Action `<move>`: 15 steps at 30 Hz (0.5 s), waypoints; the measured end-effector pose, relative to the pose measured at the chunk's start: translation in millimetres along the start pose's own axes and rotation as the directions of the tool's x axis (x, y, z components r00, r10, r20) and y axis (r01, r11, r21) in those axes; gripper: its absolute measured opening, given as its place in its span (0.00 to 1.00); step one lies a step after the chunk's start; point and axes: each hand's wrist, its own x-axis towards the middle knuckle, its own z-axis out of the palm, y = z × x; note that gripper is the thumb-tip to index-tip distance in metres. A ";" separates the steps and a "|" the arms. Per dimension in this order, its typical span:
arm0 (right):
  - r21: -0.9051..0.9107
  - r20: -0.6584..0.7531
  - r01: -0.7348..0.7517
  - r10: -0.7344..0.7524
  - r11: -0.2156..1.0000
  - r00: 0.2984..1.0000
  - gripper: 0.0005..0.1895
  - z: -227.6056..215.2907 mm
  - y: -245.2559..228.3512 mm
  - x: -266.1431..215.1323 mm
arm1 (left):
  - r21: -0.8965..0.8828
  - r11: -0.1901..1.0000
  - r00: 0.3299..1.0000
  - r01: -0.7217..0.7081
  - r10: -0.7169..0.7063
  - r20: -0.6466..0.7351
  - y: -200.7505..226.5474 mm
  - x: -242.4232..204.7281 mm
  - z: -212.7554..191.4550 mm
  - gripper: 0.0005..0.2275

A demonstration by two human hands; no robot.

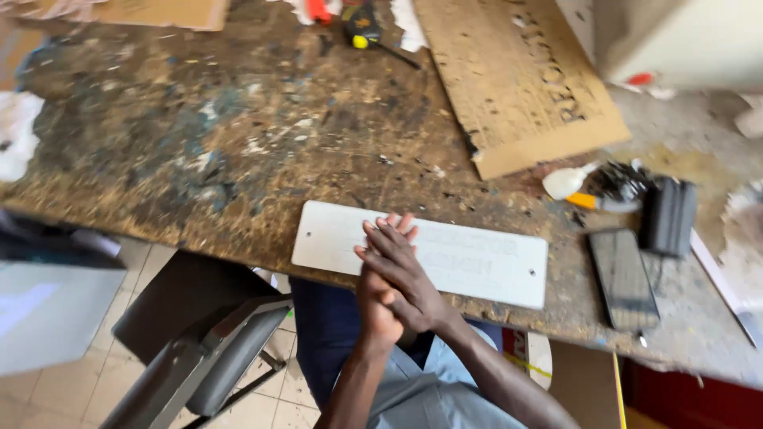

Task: The person is weeding excess vinyl from a sign board to reveal the lettering, using a small pick tool and their fingers.

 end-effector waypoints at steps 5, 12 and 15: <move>0.083 -0.073 -0.234 0.241 0.969 0.968 0.52 -10.8 15.7 15.0 | 0.358 0.926 0.983 -0.121 0.163 -0.088 86.9 -21.2 63.1 0.45; 0.164 -0.250 -0.416 0.446 0.894 0.859 0.30 -59.2 30.8 -24.5 | 0.559 0.526 0.765 -0.641 0.377 0.522 -24.5 38.7 42.0 0.19; 0.233 -0.329 -0.469 0.523 0.852 0.786 0.21 -84.4 29.4 -9.2 | 0.626 0.496 0.798 -0.602 0.348 0.492 -29.8 73.2 36.6 0.26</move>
